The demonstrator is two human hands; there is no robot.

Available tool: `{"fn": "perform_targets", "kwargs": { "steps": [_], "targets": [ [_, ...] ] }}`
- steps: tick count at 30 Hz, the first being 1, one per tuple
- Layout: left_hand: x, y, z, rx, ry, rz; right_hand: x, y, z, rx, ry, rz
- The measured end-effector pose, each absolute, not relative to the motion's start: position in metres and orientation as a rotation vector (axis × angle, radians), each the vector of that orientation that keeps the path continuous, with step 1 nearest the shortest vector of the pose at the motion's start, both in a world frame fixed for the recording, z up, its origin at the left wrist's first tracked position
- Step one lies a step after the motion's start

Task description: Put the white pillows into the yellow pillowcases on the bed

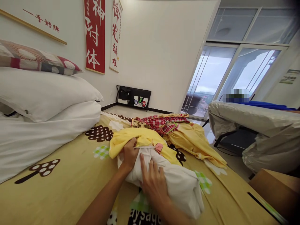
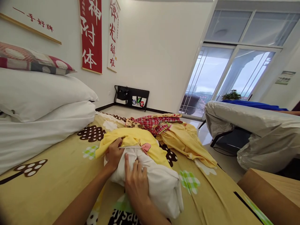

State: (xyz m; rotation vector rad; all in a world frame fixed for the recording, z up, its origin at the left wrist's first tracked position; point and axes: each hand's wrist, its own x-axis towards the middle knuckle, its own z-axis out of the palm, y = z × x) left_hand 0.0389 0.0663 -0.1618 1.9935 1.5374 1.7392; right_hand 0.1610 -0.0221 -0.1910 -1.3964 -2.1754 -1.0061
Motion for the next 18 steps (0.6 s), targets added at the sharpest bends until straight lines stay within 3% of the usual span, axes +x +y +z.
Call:
{"fn": "perform_targets", "kwargs": {
  "steps": [8, 18],
  "targets": [
    [0.024, 0.067, -0.145, 2.186, 1.341, 1.712, 0.203, 0.015, -0.124, -1.39, -2.202, -1.061],
    [0.001, 0.101, -0.181, 2.044, 1.401, 1.768, 0.231, 0.039, -0.094, -1.616, -1.958, -0.963]
  ]
}}
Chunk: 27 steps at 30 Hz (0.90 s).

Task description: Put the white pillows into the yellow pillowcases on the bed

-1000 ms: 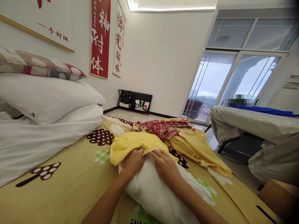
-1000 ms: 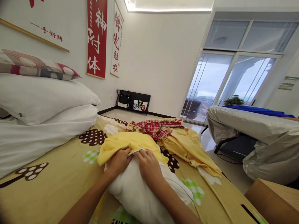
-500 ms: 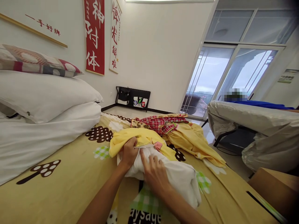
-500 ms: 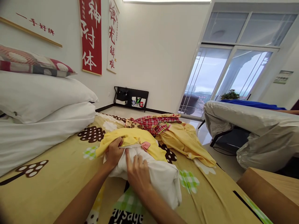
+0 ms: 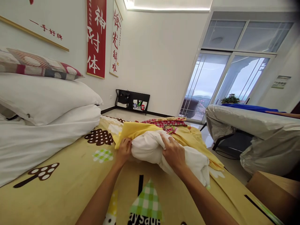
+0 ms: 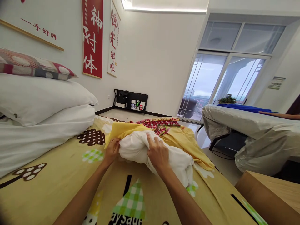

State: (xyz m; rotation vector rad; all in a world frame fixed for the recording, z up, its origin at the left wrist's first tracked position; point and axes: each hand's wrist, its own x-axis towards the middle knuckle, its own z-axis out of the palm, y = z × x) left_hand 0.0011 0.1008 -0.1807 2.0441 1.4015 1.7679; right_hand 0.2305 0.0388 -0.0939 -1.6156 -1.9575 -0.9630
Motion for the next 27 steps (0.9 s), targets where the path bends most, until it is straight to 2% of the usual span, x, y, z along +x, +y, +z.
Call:
{"fn": "perform_targets", "kwargs": {
  "steps": [7, 14, 17, 20, 24, 27],
  "targets": [
    [0.01, 0.102, -0.178, 2.146, 1.325, 1.615, 0.244, 0.042, -0.089, -1.372, -2.085, -0.901],
    [0.036, 0.095, -0.189, 2.24, 1.487, 1.413, 0.244, 0.035, -0.11, -1.406, -1.869, -1.242],
    [0.042, 0.091, -0.197, 2.245, 1.568, 1.392, 0.245, 0.029, -0.131, -1.027, -1.945, -1.353],
    [0.043, 0.087, -0.203, 2.173, 1.665, 1.46, 0.244, 0.02, -0.146, -0.771, -2.251, -1.233],
    [0.046, 0.081, -0.204, 2.084, 1.734, 1.597, 0.234, 0.006, -0.155, -1.022, -2.493, -0.968],
    [0.051, 0.075, -0.2, 2.132, 1.699, 1.703, 0.229, 0.005, -0.161, -1.063, -2.507, -0.949]
  ]
}}
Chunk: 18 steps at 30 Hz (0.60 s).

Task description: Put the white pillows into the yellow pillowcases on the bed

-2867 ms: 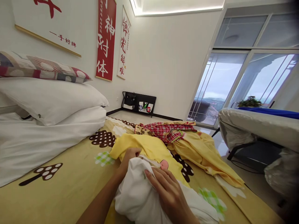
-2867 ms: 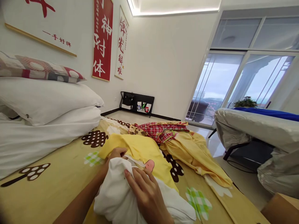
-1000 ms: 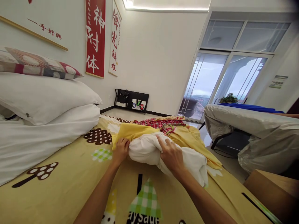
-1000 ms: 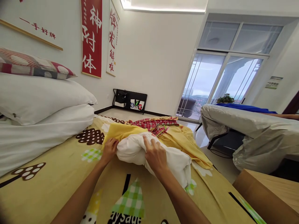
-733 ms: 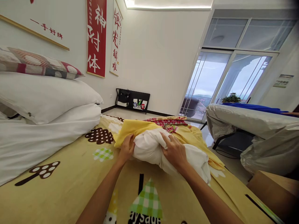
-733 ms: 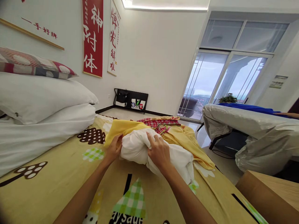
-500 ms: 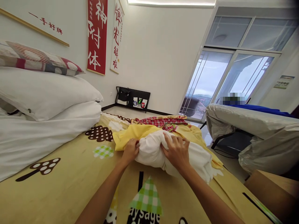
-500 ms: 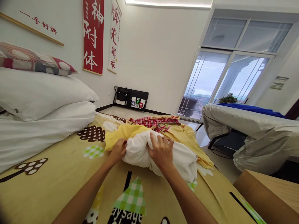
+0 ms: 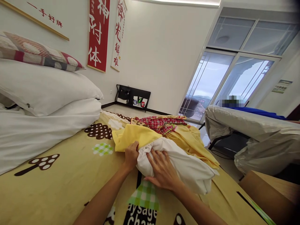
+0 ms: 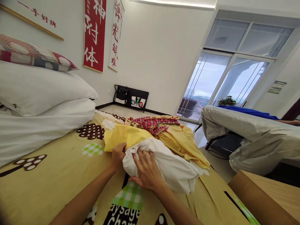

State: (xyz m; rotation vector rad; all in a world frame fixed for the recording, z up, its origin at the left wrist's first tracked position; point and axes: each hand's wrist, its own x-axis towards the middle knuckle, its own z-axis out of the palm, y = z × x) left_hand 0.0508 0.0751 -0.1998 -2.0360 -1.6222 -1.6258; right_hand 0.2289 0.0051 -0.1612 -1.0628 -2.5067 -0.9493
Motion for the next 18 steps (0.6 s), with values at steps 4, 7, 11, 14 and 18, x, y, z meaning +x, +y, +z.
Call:
{"fn": "perform_targets", "kwargs": {
  "steps": [4, 7, 11, 14, 18],
  "targets": [
    [0.056, 0.066, -0.189, -1.994, -1.433, -1.632, 0.23, 0.017, -0.16, -1.2, -2.382, -1.0],
    [0.062, 0.058, -0.181, -1.937, -1.338, -1.631, 0.224, 0.027, -0.146, -1.425, -2.242, -0.948],
    [0.069, 0.049, -0.177, -2.011, -1.111, -1.519, 0.203, 0.036, -0.13, -1.552, -2.125, -0.809],
    [0.066, 0.048, -0.175, -2.081, -0.972, -1.401, 0.193, 0.039, -0.133, -1.446, -2.198, -0.768],
    [0.057, 0.046, -0.161, -2.083, -1.006, -1.331, 0.2, 0.033, -0.149, -1.257, -2.347, -0.727]
  ]
}}
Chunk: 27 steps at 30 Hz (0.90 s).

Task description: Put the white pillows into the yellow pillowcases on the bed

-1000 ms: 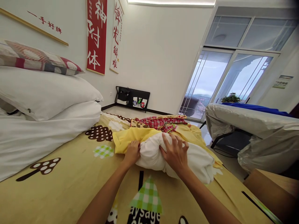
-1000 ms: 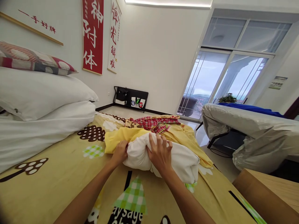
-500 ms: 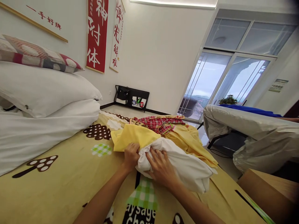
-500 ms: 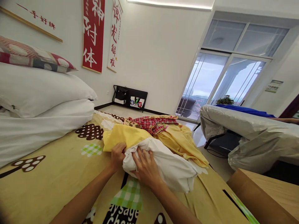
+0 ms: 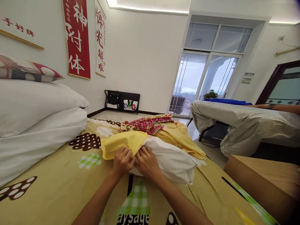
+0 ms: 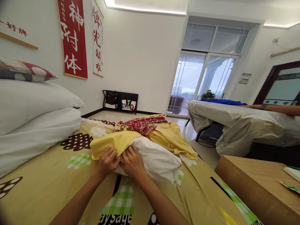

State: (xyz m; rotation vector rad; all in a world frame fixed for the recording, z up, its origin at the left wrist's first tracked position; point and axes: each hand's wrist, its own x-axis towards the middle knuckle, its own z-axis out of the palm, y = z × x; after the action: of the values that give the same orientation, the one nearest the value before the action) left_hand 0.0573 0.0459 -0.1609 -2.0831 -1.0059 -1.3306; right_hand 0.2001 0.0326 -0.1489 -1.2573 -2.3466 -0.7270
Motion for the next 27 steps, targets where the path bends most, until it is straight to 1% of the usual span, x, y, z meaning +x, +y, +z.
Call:
{"fn": "perform_targets", "kwargs": {
  "steps": [2, 6, 8, 10, 12, 14, 16, 18, 20, 23, 25, 27],
  "targets": [
    [0.056, 0.039, -0.148, -2.184, -1.068, -1.204, 0.208, 0.019, -0.157, -1.21, -2.345, -0.672],
    [0.058, 0.016, -0.125, -2.552, -1.412, -0.473, 0.232, -0.028, -0.164, -1.087, -2.466, -0.577],
    [0.061, 0.004, -0.12, -2.586, -1.523, -0.266, 0.254, -0.052, -0.165, -1.004, -2.547, -0.666],
    [0.066, -0.008, -0.118, -2.609, -1.542, -0.167, 0.284, -0.068, -0.17, -1.091, -2.447, -0.797],
    [0.073, -0.023, -0.116, -2.652, -1.536, -0.004, 0.316, -0.077, -0.178, -1.338, -2.214, -0.804],
    [0.08, -0.04, -0.111, -2.677, -1.537, 0.181, 0.342, -0.08, -0.19, -1.54, -2.094, -0.599],
    [0.085, -0.06, -0.105, -2.688, -1.527, 0.314, 0.354, -0.081, -0.205, -1.583, -2.154, -0.283],
    [0.088, -0.078, -0.097, -2.75, -1.443, 0.287, 0.35, -0.082, -0.218, -1.484, -2.28, -0.044],
    [0.093, -0.09, -0.089, -2.824, -1.295, 0.099, 0.332, -0.082, -0.228, -1.335, -2.394, 0.01],
    [0.111, -0.087, -0.08, -2.804, -1.115, -0.217, 0.295, -0.079, -0.229, -1.077, -2.495, -0.145],
    [0.129, -0.068, -0.08, -2.723, -1.033, -0.266, 0.272, -0.076, -0.223, -0.95, -2.497, -0.297],
    [0.146, -0.041, -0.087, -2.637, -1.011, -0.212, 0.255, -0.077, -0.213, -0.884, -2.489, -0.435]
  ]
}}
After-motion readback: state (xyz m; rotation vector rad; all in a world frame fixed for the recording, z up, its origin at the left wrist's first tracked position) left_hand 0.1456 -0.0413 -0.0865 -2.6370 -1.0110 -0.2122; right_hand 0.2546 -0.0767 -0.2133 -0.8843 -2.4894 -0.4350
